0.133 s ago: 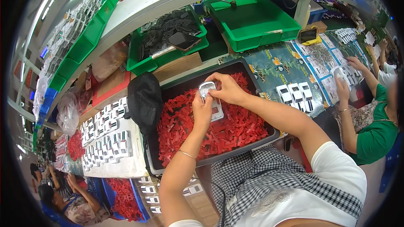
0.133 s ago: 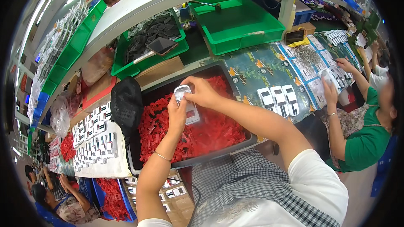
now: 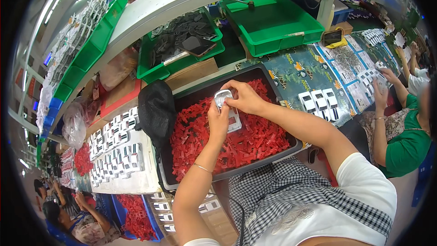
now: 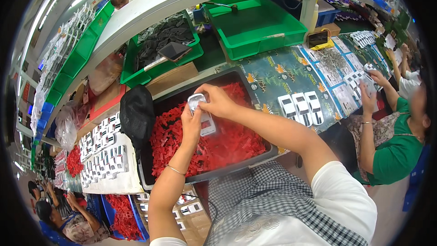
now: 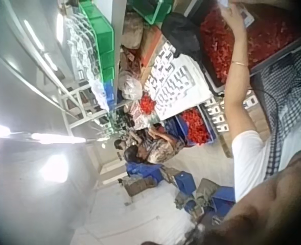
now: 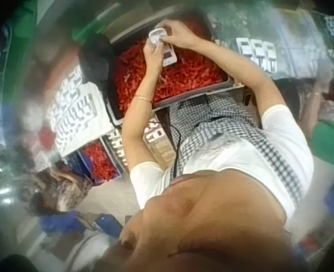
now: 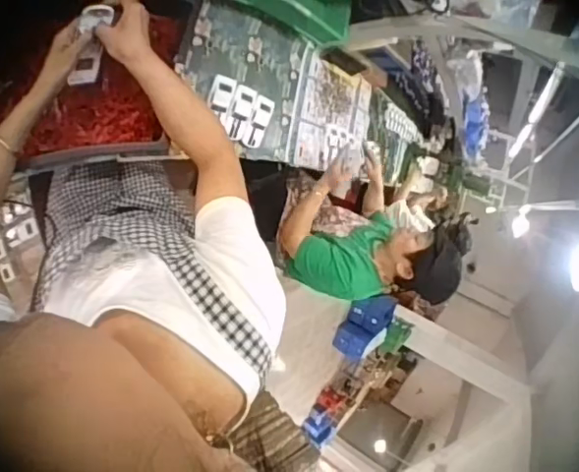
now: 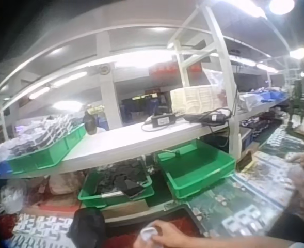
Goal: The person assembles toy cars by picking up car bodies from the table, fitting plastic pieces from a tray inside each car body by hand, and placing the assembled cars on the table.
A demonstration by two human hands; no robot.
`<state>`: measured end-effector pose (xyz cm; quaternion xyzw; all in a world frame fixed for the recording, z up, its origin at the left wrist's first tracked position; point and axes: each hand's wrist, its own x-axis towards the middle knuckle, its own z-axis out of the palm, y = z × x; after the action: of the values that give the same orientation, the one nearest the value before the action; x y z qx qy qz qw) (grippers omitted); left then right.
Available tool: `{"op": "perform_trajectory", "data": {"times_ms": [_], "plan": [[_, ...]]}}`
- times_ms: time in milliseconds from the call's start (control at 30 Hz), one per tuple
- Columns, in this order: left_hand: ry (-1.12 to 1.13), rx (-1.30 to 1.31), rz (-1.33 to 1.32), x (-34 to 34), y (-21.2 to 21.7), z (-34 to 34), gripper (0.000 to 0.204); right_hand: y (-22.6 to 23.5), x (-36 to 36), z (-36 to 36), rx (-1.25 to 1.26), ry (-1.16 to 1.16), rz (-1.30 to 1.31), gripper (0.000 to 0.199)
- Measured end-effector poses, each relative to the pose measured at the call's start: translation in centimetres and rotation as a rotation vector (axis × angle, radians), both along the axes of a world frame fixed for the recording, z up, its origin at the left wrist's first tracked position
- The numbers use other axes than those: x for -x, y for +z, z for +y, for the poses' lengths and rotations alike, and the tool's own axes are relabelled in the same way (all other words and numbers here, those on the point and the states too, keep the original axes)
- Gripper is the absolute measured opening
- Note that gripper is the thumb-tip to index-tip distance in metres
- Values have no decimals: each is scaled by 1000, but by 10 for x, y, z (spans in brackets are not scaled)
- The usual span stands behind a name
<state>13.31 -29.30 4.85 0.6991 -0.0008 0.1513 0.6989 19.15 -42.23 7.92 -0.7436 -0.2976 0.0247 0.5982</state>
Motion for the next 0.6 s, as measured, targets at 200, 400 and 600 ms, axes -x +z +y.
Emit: {"op": "perform_trajectory", "data": {"times_ms": [200, 400, 600], "plan": [[-27, 136, 73, 0, 2, -2, 18, -4, 0, 0, -10, -22, -96, 34], [0, 31, -1, -1, -5, -2, 19, -4, 5, 2, 81, -98, -215, 35], [6, 16, -20, 4, 18, -1, 19, 2, 6, 3, 34, -96, -235, 38]]}}
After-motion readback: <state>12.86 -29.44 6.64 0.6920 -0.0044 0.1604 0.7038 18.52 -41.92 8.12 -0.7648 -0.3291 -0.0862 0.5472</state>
